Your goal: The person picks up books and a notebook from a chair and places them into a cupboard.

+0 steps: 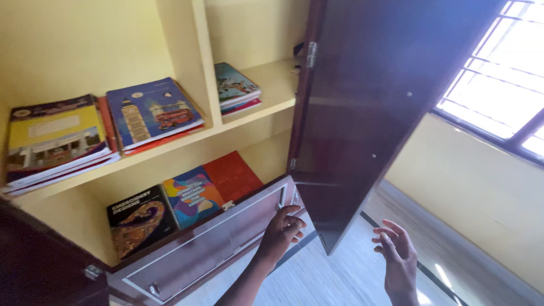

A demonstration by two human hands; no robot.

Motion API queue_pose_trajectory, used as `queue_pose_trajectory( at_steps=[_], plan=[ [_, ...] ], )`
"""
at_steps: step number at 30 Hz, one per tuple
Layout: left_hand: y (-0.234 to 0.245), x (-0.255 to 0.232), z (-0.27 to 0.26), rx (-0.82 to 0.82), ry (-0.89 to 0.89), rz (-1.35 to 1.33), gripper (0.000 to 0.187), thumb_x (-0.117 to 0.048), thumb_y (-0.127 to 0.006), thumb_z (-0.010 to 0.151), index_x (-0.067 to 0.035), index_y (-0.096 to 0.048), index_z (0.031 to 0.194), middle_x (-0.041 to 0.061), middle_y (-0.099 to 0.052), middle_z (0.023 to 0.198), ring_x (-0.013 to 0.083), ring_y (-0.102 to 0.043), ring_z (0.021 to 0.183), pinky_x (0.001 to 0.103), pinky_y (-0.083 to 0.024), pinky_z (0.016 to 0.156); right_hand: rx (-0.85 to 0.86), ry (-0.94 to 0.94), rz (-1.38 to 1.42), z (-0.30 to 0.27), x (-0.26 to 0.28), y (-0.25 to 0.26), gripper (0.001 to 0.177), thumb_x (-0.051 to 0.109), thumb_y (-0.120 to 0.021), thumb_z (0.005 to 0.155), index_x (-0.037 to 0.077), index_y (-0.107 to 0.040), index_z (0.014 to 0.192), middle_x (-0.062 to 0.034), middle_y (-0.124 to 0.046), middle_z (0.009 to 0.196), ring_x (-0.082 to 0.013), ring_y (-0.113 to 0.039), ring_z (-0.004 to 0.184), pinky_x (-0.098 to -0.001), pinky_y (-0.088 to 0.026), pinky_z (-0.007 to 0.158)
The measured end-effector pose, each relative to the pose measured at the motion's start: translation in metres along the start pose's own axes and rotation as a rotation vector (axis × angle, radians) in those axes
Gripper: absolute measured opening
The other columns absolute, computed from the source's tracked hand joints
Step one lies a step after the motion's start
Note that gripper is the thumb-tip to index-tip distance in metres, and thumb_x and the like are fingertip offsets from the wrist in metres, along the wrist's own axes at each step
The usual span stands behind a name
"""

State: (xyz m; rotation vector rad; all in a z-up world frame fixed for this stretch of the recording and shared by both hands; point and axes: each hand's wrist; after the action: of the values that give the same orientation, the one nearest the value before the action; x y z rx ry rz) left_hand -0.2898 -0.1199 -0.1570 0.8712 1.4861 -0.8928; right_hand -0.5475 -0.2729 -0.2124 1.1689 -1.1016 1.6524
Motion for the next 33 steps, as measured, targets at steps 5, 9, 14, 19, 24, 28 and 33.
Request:
queue_pose_trajectory(
  at_steps=[5, 9, 14, 19, 24, 28, 33],
  plan=[
    [-0.032, 0.008, -0.003, 0.087, 0.027, 0.019, 0.043, -0.020, -0.058, 0.093, -0.010, -0.056, 0.135, 0.007, -0.072, 0.105, 0.0137, -0.067, 0.093, 0.030, -0.054, 0.082, -0.082, -0.049, -0.021, -0.021, 0.010, 0.032, 0.049, 0.012, -0.061, 0.095, 0.004, -0.053, 0.142, -0.0132, -0.068, 0.113, -0.0192, -0.065, 0.098, -0.0337, -0.053, 0.079],
    [-0.056, 0.028, -0.001, 0.181, -0.028, 0.014, 0.039, -0.020, -0.057, 0.095, -0.004, -0.064, 0.131, 0.006, -0.072, 0.118, 0.0111, -0.066, 0.107, 0.028, -0.052, 0.091, -0.127, -0.139, -0.010, -0.036, 0.021, 0.058, 0.047, 0.016, -0.060, 0.095, 0.005, -0.054, 0.140, -0.0126, -0.067, 0.116, -0.0203, -0.065, 0.098, -0.0352, -0.053, 0.079],
    [-0.091, 0.035, 0.004, 0.247, -0.042, -0.075, 0.048, -0.016, -0.058, 0.092, -0.008, -0.057, 0.139, 0.007, -0.068, 0.127, 0.0124, -0.063, 0.111, 0.030, -0.050, 0.097, -0.220, -0.202, 0.041, -0.050, 0.028, 0.094, 0.040, 0.020, -0.059, 0.097, 0.007, -0.059, 0.135, -0.0104, -0.067, 0.116, -0.0195, -0.064, 0.099, -0.0349, -0.052, 0.081],
    [-0.122, 0.022, -0.004, 0.333, 0.029, -0.031, 0.054, -0.022, -0.060, 0.089, -0.011, -0.055, 0.141, 0.007, -0.067, 0.125, 0.0130, -0.063, 0.107, 0.031, -0.053, 0.094, -0.314, -0.195, 0.040, -0.067, 0.028, 0.126, 0.034, 0.020, -0.059, 0.098, 0.007, -0.063, 0.129, -0.0091, -0.067, 0.116, -0.0184, -0.064, 0.098, -0.0340, -0.050, 0.080],
    [-0.157, 0.014, -0.005, 0.417, 0.075, 0.009, 0.054, -0.022, -0.059, 0.085, -0.013, -0.057, 0.139, 0.005, -0.068, 0.121, 0.0124, -0.064, 0.105, 0.030, -0.053, 0.092, -0.395, -0.180, 0.008, -0.086, 0.030, 0.157, 0.032, 0.020, -0.059, 0.098, 0.008, -0.065, 0.128, -0.0079, -0.068, 0.114, -0.0168, -0.064, 0.097, -0.0326, -0.051, 0.080],
    [-0.186, 0.021, -0.010, 0.486, 0.098, 0.006, 0.050, -0.020, -0.058, 0.086, -0.012, -0.060, 0.135, 0.006, -0.068, 0.118, 0.0134, -0.063, 0.103, 0.031, -0.054, 0.090, -0.487, -0.179, 0.010, -0.096, 0.030, 0.182, 0.032, 0.020, -0.058, 0.099, 0.008, -0.065, 0.127, -0.0077, -0.068, 0.115, -0.0168, -0.064, 0.096, -0.0331, -0.050, 0.079],
    [-0.228, 0.033, -0.002, 0.567, 0.130, -0.025, 0.047, -0.019, -0.059, 0.087, -0.012, -0.060, 0.133, 0.006, -0.068, 0.118, 0.0141, -0.064, 0.104, 0.032, -0.055, 0.089, -0.554, -0.136, 0.024, -0.107, 0.037, 0.211, 0.032, 0.020, -0.058, 0.098, 0.008, -0.064, 0.128, -0.0066, -0.067, 0.116, -0.0161, -0.064, 0.096, -0.0332, -0.050, 0.080]
  ],
)
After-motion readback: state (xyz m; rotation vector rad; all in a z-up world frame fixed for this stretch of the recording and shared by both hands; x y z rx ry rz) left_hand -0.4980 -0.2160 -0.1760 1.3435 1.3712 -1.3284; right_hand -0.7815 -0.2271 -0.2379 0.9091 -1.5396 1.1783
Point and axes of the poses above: each hand's wrist, its own z-axis towards the middle knuckle, its own y-axis out of the back of the hand, x = y × z
